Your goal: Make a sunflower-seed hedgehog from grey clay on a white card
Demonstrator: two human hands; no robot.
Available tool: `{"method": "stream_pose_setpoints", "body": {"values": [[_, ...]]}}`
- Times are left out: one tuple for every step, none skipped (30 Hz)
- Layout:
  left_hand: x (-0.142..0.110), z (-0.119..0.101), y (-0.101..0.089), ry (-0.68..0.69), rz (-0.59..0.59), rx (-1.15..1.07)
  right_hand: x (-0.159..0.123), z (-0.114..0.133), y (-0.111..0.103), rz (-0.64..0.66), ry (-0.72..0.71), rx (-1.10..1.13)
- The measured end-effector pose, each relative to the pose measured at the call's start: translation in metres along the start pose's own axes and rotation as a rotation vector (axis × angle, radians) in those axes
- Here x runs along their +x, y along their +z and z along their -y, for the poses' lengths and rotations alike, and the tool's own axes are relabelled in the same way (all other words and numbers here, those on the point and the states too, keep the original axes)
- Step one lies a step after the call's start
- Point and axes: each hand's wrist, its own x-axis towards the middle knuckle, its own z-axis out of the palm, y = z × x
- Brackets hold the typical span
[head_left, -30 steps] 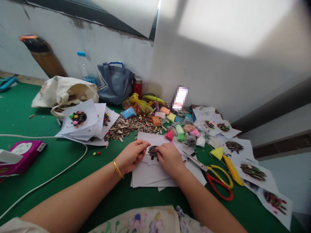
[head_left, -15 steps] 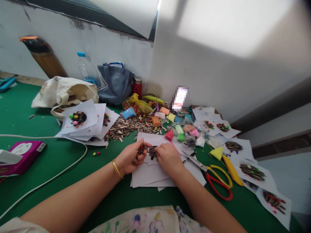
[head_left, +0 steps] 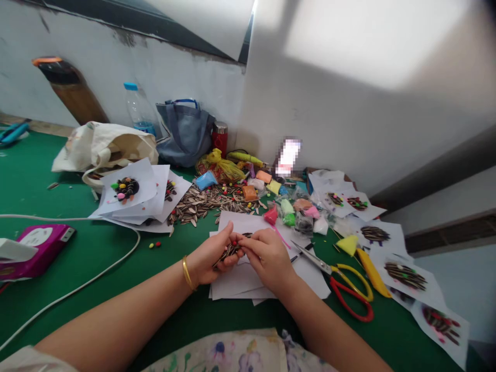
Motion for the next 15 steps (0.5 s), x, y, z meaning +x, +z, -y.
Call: {"method": "stream_pose_setpoints", "body": {"values": [[-0.0001,0.0008,0.0009,-0.008,0.003,0.013,0.0002,0.0004,0.0005,0.006,-0.009,0.011],[0.0001,0.0018,0.0014,-0.017,-0.001,0.025,0.0004,0.0011,0.0008,0.01,-0.014,0.022],[0.0006,0.003,0.0014,-0.025,-0.009,0.036,0.0006,0.0021,0.0009,0.012,-0.02,0.035],[0.0013,0.0043,0.001,-0.033,-0.018,0.047,0.0008,0.0033,0.0012,0.01,-0.026,0.05],[0.0022,0.0057,0.0004,-0.04,-0.024,0.06,0.001,0.0046,0.0015,0.009,-0.031,0.066],[0.003,0.007,-0.0003,-0.043,-0.027,0.077,0.0011,0.0058,0.002,0.011,-0.033,0.083],[0.0035,0.008,-0.001,-0.043,-0.03,0.096,0.0012,0.0069,0.0027,0.016,-0.033,0.103],[0.0039,0.0086,-0.0015,-0.042,-0.031,0.115,0.0013,0.0076,0.0033,0.022,-0.026,0.123],[0.0039,0.0088,-0.0017,-0.04,-0.03,0.131,0.0015,0.0078,0.0037,0.026,-0.008,0.142],[0.0036,0.0085,-0.0017,-0.038,-0.024,0.142,0.0016,0.0076,0.0039,0.023,0.017,0.162],[0.0032,0.0079,-0.0014,-0.035,-0.017,0.148,0.0018,0.0068,0.0038,0.013,0.046,0.183],[0.0027,0.0069,-0.0011,-0.032,-0.011,0.149,0.002,0.0056,0.0033,-0.001,0.078,0.205],[0.0022,0.0058,-0.0007,-0.029,-0.008,0.147,0.0021,0.0039,0.0026,-0.017,0.11,0.225],[0.0017,0.0048,-0.0003,-0.031,-0.009,0.147,0.0022,0.0021,0.0017,-0.032,0.141,0.242],[0.0014,0.0039,-0.0002,-0.036,-0.013,0.15,0.0022,0.0001,0.0008,-0.047,0.168,0.254]]}}
